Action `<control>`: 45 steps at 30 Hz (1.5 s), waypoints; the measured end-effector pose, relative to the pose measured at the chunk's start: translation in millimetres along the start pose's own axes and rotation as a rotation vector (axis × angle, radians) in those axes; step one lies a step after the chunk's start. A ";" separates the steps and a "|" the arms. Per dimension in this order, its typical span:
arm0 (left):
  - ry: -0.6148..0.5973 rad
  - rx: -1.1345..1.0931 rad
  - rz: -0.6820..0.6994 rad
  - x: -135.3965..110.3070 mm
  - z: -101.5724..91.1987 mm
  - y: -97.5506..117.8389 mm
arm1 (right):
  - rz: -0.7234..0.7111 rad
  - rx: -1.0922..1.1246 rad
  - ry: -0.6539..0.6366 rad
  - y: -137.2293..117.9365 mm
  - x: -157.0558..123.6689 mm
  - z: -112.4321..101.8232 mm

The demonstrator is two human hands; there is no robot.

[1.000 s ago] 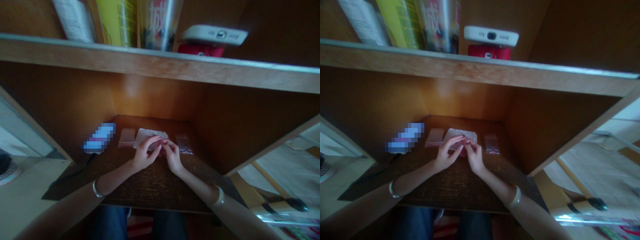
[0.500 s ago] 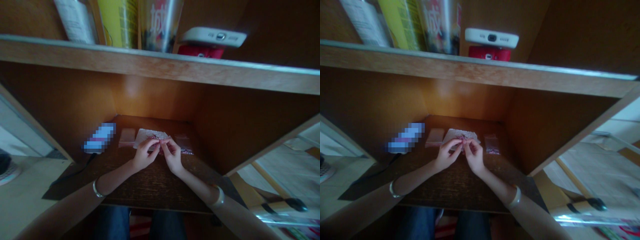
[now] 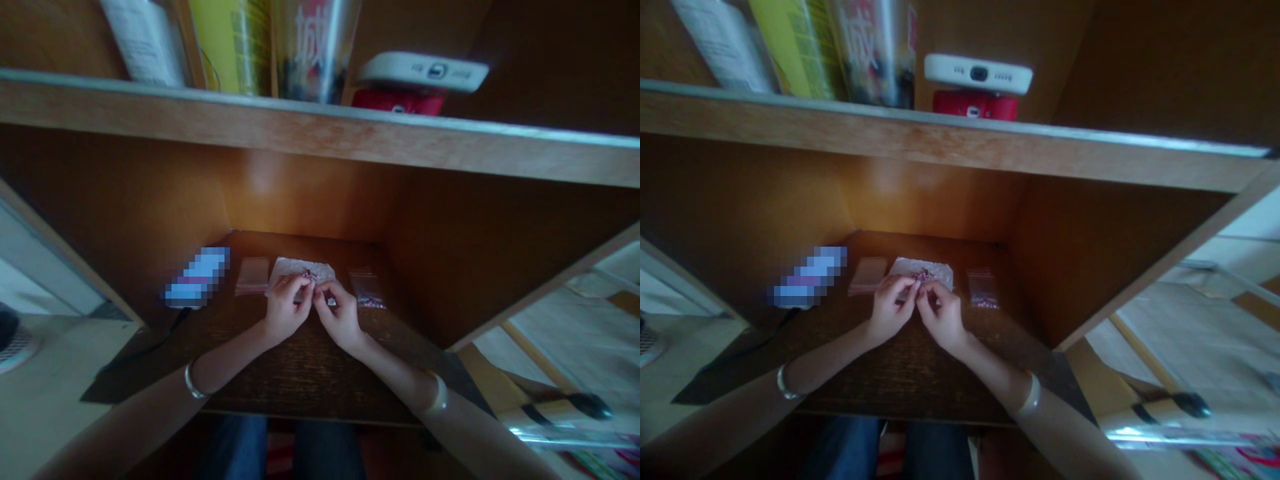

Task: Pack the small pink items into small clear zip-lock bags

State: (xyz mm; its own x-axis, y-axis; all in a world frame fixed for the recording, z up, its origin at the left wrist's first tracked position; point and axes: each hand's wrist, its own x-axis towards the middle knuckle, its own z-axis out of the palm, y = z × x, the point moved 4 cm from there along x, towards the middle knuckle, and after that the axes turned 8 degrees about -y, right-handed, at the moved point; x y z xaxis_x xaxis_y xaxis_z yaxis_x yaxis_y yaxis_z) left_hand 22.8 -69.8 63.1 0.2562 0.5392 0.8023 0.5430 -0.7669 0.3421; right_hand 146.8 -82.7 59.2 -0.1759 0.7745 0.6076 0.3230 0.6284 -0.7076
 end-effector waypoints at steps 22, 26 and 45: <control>-0.018 -0.225 0.003 -2.7 5.2 -9.3 | -0.042 -0.194 0.070 -1.5 -3.8 -4.7; -0.083 -0.154 0.115 -1.9 5.4 -6.8 | -0.050 -0.219 0.042 0.0 -5.6 -2.0; -0.215 -0.104 -0.112 -2.7 23.5 -33.8 | 0.538 0.708 -0.076 37.8 2.3 22.9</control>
State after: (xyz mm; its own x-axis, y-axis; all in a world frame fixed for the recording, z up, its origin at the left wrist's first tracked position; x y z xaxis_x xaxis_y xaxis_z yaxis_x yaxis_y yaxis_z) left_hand 22.6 -37.2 37.9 0.3688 0.6760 0.6380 0.4957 -0.7236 0.4803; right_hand 137.3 -55.5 25.6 -0.2357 0.9642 0.1214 -0.2662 0.0561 -0.9623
